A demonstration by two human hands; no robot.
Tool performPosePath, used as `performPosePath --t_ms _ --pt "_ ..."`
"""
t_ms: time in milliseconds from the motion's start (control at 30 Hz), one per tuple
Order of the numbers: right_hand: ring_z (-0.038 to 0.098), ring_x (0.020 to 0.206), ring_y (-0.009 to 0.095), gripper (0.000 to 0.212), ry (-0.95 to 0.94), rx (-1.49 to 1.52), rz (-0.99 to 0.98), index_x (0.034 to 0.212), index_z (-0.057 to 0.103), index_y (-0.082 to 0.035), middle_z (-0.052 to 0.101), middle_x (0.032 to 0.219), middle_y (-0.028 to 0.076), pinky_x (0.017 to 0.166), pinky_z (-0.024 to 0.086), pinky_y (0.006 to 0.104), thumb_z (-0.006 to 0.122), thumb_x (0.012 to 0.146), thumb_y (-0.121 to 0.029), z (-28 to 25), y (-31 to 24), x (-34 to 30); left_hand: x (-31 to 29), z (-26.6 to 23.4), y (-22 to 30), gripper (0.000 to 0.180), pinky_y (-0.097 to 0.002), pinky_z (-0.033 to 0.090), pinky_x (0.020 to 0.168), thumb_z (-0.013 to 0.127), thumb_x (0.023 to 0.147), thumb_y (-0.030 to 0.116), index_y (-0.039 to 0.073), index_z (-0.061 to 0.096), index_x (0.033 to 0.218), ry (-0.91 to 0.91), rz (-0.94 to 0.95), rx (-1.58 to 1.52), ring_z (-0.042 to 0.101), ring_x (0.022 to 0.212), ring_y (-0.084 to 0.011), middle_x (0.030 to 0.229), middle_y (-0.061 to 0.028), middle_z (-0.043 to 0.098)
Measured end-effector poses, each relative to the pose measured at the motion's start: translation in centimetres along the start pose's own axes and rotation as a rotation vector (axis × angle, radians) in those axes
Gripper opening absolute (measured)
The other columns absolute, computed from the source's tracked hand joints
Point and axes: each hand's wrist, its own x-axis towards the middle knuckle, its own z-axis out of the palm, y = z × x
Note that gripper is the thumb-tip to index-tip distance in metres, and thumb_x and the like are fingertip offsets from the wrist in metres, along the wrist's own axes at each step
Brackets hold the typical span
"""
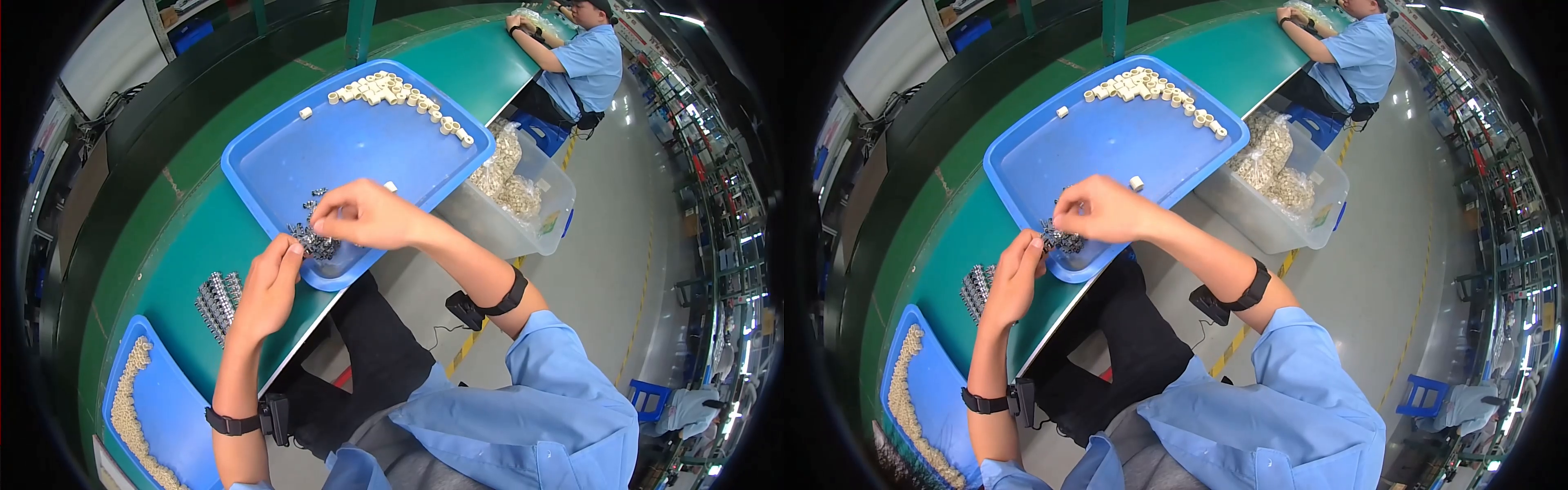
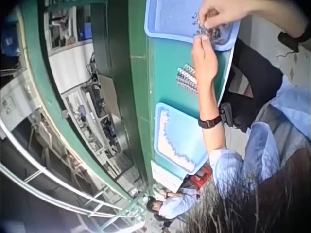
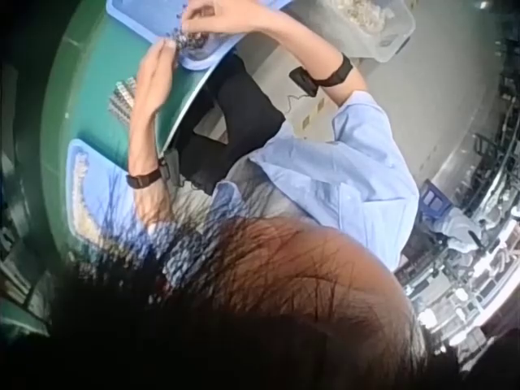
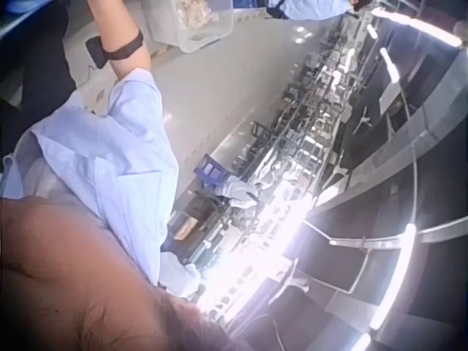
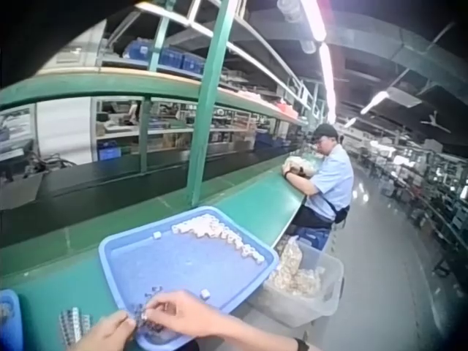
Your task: The person is manually assembling small electronics components into a carrier strip at a factory workbench.
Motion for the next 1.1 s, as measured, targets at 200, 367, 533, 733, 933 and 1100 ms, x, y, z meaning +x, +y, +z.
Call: performPosePath --t_ms 200,367,533,733,933,1100 --pt "0.059 0.070 0.005 0.011 -0.200 0.364 0.020 0.096 0.069 0.001 0.066 0.079 0.002 0.060 0.045 0.0224 0.068 0.096 -0.010 1.6 0.0 -0.4 0.3 0.2 -0.6 0.027 -0.0286 0.039 0.063 0.047 0.107 0.024 0.002 0.056 0.094 -0.039 -0.031 -0.066 0.046 0.068 -0.0119 0.072 -0.0007 0.050" --pt "0.061 0.067 0.007 0.009 -0.331 0.911 0.244 0.096 0.068 0.002 0.066 0.080 0.003 0.060 0.046 0.0231 0.067 0.096 -0.007 1.4 1.1 -0.2 0.5 0.4 -1.4 0.023 -0.0261 0.036 0.064 0.046 0.108 0.023 0.003 0.055 0.100 -0.145 -0.001 -0.489 0.042 0.070 -0.0105 0.078 0.0006 0.046" --pt "0.060 0.063 0.010 0.010 -0.256 0.619 0.169 0.097 0.069 0.002 0.067 0.081 0.004 0.060 0.047 0.0237 0.067 0.095 -0.007 -0.1 0.6 0.0 0.7 0.4 -1.5 0.020 -0.0246 0.036 0.065 0.048 0.109 0.022 0.004 0.054 0.101 -0.100 -0.007 -0.489 0.042 0.073 -0.0090 0.083 0.0007 0.047" --pt "0.059 0.061 0.010 0.014 -0.154 0.304 0.126 0.098 0.071 0.002 0.069 0.083 0.007 0.061 0.047 0.0235 0.069 0.095 -0.011 0.6 0.2 0.1 0.4 1.4 -0.9 0.013 -0.0239 0.038 0.066 0.056 0.106 0.016 0.004 0.053 0.102 0.037 0.066 -0.391 0.045 0.075 -0.0077 0.088 -0.0002 0.053" --pt "0.059 0.063 0.010 0.015 -0.253 0.525 0.113 0.100 0.072 0.002 0.069 0.084 0.007 0.061 0.047 0.0230 0.071 0.095 -0.012 1.0 0.0 0.2 0.8 0.5 -1.7 0.014 -0.0246 0.042 0.065 0.063 0.102 0.013 0.004 0.055 0.108 0.000 0.025 -0.515 0.052 0.074 -0.0090 0.089 -0.0026 0.061" --pt "0.058 0.063 0.009 0.015 -0.227 0.566 0.082 0.099 0.070 0.001 0.067 0.082 0.006 0.061 0.046 0.0230 0.070 0.096 -0.013 1.3 -0.1 -0.3 0.4 0.8 -1.4 0.014 -0.0272 0.048 0.067 0.066 0.101 0.013 0.002 0.060 0.106 -0.022 0.014 -0.644 0.060 0.074 -0.0130 0.088 -0.0070 0.067"
